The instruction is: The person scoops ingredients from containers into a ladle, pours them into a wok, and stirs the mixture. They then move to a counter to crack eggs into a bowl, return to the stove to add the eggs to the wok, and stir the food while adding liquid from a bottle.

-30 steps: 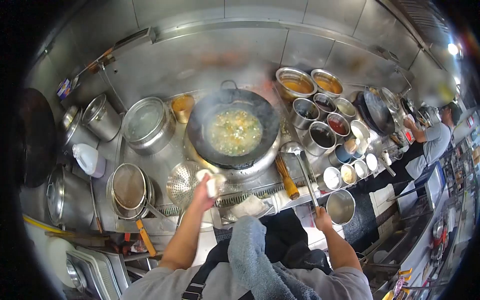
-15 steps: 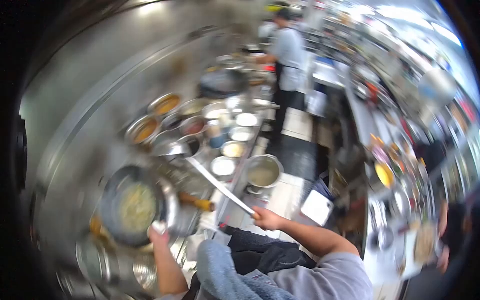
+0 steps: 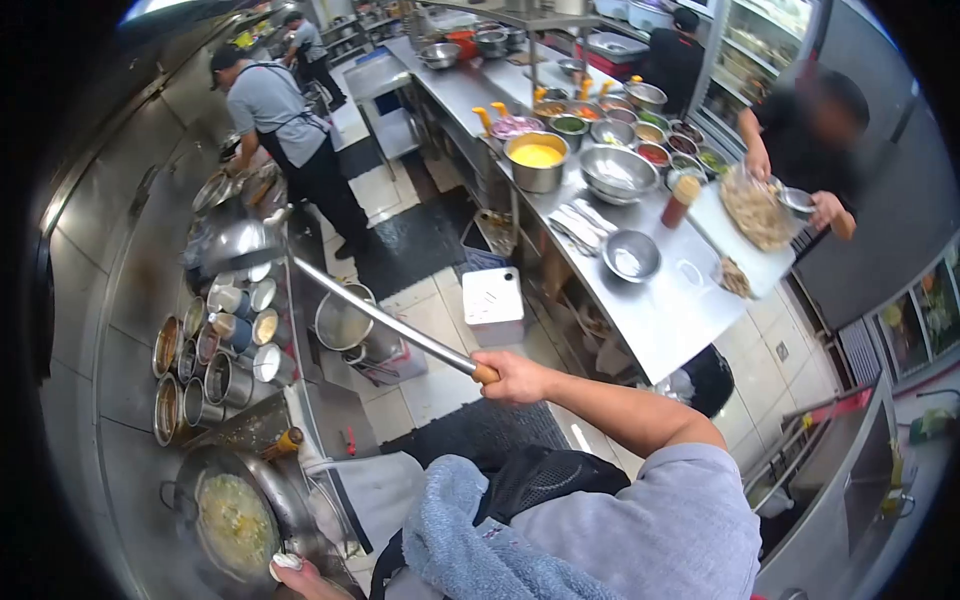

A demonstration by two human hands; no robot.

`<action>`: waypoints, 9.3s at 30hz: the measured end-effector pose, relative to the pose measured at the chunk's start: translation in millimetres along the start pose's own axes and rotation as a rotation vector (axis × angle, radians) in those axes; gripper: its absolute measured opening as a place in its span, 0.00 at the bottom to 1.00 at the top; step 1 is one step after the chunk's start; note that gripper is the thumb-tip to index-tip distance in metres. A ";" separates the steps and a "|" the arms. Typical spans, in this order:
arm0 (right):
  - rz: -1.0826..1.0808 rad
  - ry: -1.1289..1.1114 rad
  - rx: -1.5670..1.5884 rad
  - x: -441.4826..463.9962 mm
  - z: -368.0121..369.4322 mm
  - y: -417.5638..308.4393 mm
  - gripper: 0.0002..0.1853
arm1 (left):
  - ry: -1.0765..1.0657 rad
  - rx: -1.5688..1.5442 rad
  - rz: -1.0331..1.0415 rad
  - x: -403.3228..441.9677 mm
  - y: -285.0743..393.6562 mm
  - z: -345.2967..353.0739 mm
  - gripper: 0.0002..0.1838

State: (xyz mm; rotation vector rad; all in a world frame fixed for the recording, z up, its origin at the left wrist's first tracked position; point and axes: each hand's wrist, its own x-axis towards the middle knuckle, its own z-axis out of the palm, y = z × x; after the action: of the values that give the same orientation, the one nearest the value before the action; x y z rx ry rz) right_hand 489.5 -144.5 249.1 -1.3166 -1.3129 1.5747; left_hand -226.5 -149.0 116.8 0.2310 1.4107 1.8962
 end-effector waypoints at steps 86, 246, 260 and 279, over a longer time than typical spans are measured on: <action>0.579 0.471 -1.182 -151.7 91.6 6.6 0.44 | -0.985 0.272 -0.778 -278.3 -144.2 213.7 0.11; 0.091 0.587 1.296 -367.7 -40.0 -85.6 0.32 | -1.095 0.207 -0.808 -562.8 -234.3 387.9 0.05; 0.145 0.860 1.056 -418.3 -118.5 -52.6 0.35 | -1.103 0.214 -0.687 -597.1 -252.9 425.8 0.07; 0.626 0.933 -0.259 -446.9 -95.8 -16.4 0.43 | -1.112 0.280 -0.625 -544.9 -228.9 416.9 0.13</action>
State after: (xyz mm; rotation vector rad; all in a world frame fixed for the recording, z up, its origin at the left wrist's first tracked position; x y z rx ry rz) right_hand 690.9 -531.6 386.3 -2.3826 -0.5274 0.8758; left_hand 488.7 -167.2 223.5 0.7407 0.7911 0.7783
